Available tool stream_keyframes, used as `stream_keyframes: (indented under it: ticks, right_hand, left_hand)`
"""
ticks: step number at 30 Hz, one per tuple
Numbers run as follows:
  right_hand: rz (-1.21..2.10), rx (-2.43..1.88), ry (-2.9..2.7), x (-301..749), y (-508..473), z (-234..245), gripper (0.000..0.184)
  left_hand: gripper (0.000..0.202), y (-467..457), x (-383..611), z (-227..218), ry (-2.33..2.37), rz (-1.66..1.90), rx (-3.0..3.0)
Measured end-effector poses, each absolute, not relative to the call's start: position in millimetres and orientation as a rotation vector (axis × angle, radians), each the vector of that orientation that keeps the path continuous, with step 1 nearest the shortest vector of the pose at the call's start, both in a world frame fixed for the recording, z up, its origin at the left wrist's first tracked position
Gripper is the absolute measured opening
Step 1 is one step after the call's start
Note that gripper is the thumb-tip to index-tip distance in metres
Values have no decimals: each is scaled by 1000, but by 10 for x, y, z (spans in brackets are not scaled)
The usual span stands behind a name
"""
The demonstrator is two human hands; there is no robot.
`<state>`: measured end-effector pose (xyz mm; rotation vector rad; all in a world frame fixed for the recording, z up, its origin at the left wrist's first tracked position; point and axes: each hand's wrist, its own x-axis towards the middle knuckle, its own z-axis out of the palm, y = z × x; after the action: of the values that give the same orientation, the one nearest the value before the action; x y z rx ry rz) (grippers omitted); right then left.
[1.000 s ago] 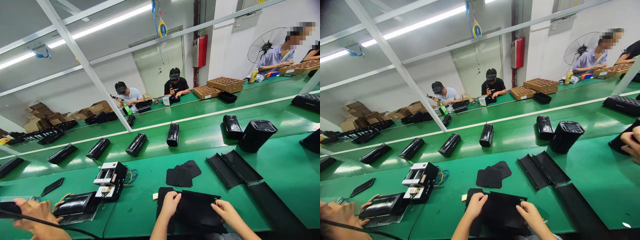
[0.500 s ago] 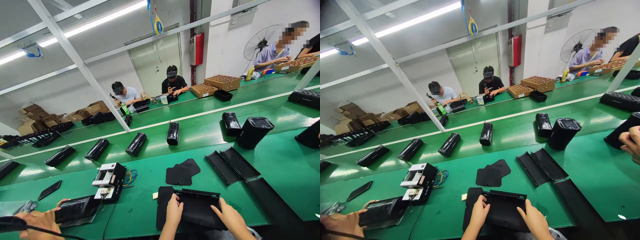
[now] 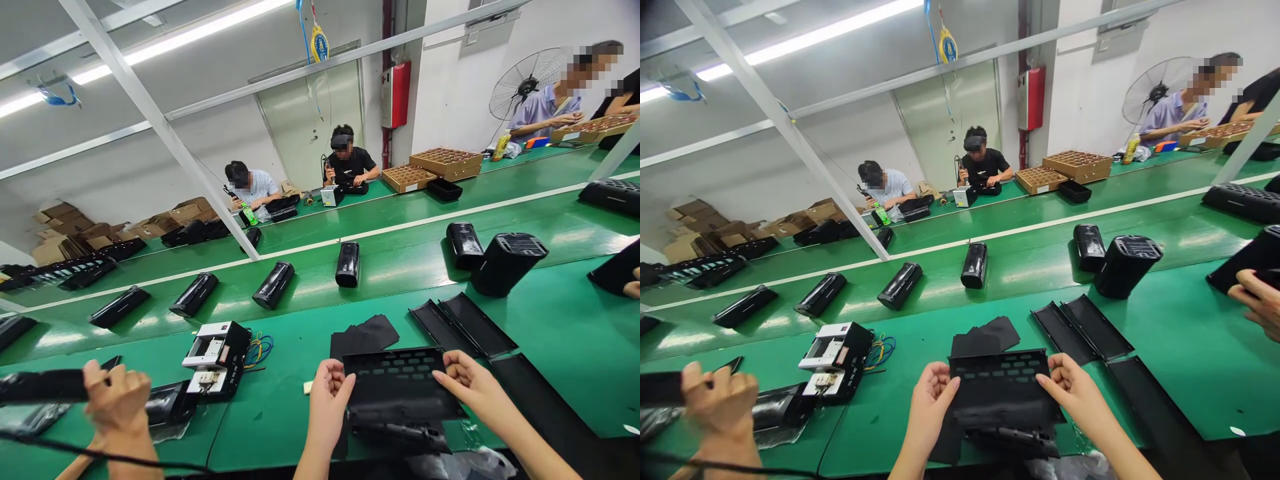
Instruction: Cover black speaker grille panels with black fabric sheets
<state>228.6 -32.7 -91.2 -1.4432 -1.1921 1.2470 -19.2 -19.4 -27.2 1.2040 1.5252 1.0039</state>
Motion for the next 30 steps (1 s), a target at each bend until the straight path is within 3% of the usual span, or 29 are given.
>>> stream_keyframes:
  ticks: [6,16,30]
  right_hand:
    - [1294,-1363,-1105,2330,-314,-546,27]
    - [1311,-1376,-1095,2341,-291,-575,29]
    - [1360,-1352,-990,2335,-278,-706,34]
  left_hand:
    - [24,-232,-199,48,1450,1033,1176]
    - [29,-276,-166,183,1375,1020,1055]
    - [35,-232,-250,-86,1401,1075,1023]
